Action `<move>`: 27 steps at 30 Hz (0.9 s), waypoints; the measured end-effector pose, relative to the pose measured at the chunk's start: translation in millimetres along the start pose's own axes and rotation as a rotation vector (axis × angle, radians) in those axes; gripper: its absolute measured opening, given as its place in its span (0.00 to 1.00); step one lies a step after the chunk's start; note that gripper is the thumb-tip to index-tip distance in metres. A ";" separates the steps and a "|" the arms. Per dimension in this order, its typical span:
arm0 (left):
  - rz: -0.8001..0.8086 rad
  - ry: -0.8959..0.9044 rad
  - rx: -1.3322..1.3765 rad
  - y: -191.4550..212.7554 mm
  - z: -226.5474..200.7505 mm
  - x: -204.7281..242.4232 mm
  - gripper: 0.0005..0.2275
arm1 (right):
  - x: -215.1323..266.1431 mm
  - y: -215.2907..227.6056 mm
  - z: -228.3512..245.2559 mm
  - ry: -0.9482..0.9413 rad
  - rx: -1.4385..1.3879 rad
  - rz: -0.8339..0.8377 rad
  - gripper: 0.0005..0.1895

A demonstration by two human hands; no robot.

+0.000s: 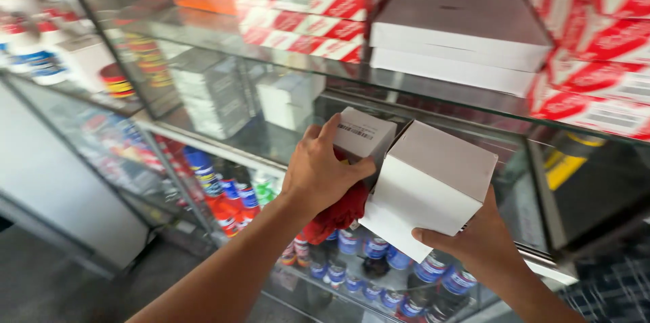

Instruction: The person repeatedly picks up small white boxes from a glass display cabinet, wipes them with a red cloth, and places them into a cardboard box on the floor. The person also wipes the glass shelf with the cloth between handling boxes.

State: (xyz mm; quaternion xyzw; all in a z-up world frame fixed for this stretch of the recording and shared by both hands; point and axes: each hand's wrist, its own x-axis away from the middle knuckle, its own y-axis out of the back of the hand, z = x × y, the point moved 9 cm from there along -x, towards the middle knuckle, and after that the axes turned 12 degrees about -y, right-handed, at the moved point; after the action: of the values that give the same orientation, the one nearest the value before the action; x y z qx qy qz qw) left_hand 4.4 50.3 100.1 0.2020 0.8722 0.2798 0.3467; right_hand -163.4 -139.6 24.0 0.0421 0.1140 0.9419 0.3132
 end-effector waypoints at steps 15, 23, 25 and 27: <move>-0.199 0.075 -0.100 103.4 28.7 91.9 0.38 | 6.4 -100.8 4.4 0.078 0.162 0.326 0.61; -0.417 0.316 -0.298 173.5 59.8 168.1 0.39 | 17.7 -216.0 22.7 0.231 0.036 0.628 0.54; -0.493 0.387 -0.342 189.0 69.5 194.9 0.39 | 22.0 -247.9 24.7 0.280 0.033 0.698 0.53; -0.562 0.458 -0.391 203.0 78.1 224.3 0.39 | 28.1 -280.4 29.0 0.304 0.047 0.763 0.54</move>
State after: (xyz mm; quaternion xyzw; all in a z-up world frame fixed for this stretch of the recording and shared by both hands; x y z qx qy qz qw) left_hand -59.4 354.8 70.2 -0.1815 0.8784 0.3726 0.2382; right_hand -18.8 100.8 -15.3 -0.0513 0.1566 0.9831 -0.0799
